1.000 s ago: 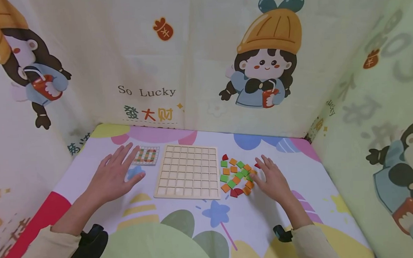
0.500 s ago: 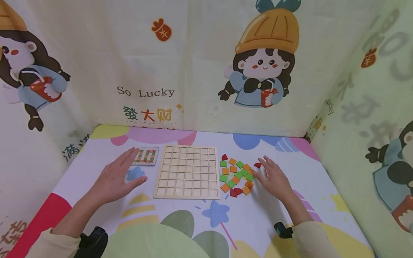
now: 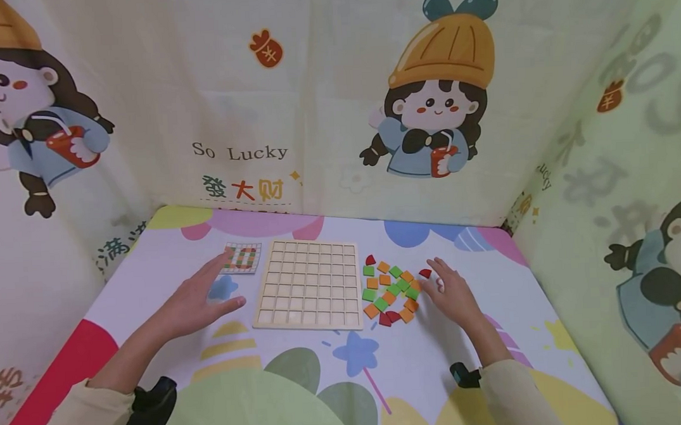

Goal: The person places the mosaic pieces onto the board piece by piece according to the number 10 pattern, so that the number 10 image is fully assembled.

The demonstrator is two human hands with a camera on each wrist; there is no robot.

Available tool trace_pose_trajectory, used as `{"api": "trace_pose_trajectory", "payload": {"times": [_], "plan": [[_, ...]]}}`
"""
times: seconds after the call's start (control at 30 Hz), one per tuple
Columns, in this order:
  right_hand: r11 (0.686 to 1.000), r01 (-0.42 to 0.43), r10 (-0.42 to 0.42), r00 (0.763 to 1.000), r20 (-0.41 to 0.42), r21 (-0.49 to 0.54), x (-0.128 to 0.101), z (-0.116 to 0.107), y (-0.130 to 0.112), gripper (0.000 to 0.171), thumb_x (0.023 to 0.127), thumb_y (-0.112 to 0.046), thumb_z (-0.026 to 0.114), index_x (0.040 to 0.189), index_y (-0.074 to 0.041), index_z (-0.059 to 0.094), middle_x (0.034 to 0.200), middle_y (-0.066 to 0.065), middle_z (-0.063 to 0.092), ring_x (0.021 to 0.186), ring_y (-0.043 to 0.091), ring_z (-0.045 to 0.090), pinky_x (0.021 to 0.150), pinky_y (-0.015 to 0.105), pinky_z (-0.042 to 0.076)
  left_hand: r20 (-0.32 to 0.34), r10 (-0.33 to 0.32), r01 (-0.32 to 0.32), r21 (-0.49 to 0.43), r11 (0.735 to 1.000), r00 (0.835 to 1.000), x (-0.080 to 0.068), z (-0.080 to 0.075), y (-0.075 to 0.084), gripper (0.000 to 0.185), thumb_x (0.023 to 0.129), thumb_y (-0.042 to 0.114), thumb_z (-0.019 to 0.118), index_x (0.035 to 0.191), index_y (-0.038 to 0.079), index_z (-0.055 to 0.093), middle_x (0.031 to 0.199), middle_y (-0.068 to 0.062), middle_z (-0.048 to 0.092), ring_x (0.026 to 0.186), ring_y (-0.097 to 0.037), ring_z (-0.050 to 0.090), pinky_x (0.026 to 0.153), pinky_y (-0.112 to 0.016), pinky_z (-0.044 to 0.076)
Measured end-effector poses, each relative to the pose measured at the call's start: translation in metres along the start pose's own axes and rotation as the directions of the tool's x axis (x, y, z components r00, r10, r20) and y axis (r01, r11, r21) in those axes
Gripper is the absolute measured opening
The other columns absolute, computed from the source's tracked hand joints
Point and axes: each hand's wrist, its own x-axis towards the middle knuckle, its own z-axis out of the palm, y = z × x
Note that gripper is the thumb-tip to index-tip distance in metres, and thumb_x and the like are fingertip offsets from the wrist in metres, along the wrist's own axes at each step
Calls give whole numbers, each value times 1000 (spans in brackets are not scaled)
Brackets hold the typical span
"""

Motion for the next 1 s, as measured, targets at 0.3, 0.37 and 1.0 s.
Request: {"api": "trace_pose_trajectory", "payload": {"times": [0.3,0.37,1.0], "plan": [[1000,4,-3,1000,-13,29,5,5,7,59,96,-34,56,146,-7,40,153,21,35,135,44,39,107,60,35,48,-23,27,-87,996,999,2,8,0,102,82,59,66,156,15,12,158,-20,21,141,-46,24,105,-70,28],[999,-8,9,1000,-9,36,5,6,9,59,96,-33,56,146,-7,40,153,21,35,137,44,37,108,59,34,51,-23,28,-91,995,998,2,10,0,101,82,58,67,156,16,13,158,-20,21,141,-46,24,104,-70,29],[996,26,-18,996,-85,87,16,13,22,47,93,-24,64,132,0,55,132,23,55,112,39,58,95,53,50,28,84,-79,-136,988,996,3,34,-14,100,76,44,80,154,17,24,154,-14,34,134,-41,41,101,-63,38]]}}
